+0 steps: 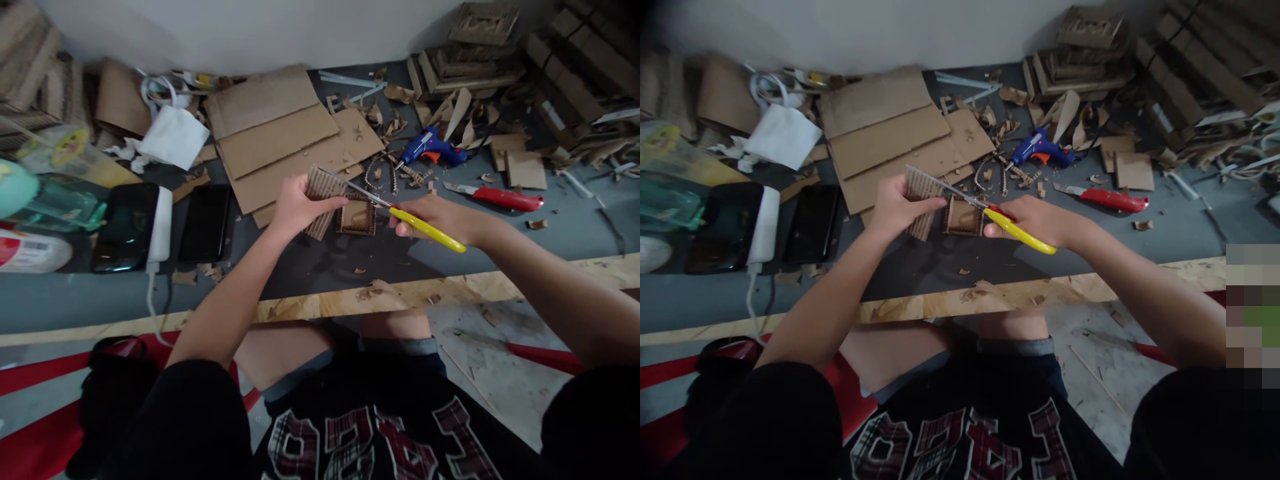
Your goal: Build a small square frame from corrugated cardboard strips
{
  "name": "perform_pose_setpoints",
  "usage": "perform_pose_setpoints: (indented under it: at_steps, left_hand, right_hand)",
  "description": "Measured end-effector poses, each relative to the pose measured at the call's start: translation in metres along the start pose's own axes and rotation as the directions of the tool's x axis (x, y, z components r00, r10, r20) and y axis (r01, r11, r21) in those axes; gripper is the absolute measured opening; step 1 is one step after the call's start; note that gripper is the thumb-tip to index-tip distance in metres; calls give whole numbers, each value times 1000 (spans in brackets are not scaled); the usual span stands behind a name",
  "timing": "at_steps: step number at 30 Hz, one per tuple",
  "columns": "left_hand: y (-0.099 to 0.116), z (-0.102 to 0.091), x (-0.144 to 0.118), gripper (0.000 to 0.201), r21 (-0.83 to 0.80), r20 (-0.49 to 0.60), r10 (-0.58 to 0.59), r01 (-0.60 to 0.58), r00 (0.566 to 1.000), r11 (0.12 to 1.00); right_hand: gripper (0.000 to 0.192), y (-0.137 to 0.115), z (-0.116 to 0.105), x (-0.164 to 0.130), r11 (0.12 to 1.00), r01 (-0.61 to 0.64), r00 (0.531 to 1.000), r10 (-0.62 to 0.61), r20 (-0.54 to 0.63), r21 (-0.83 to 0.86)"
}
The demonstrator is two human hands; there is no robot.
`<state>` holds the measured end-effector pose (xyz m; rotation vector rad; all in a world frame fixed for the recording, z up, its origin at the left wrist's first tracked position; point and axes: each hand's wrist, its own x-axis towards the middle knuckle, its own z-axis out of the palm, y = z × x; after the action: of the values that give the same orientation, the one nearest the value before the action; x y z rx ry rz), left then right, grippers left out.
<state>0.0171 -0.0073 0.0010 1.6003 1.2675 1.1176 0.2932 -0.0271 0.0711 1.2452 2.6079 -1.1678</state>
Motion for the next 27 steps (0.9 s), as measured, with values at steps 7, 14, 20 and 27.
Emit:
perform_pose_setpoints:
  at_steps: [7,14,20,27]
  left_hand:
    - [5,-3,1,67,6,15,-2,2,1000,1000]
    - [4,-3,1,68,-4,43,-13,13,999,1000]
    - [3,-2,1,65,-30,78,-14,16,997,999]
    - [-3,-3,3,61,-49,80,-29,33,996,998]
  right_hand:
    - [77,-11,-1,1,999,-37,999,37,-8,-34]
    - [76,-10,3,-1,1000,-17,1000,17,-13,-21]
    - [74,-10,3,-4,998,-48,999,48,11,38]
    - [62,-6,5,-6,995,-49,999,48,4,84]
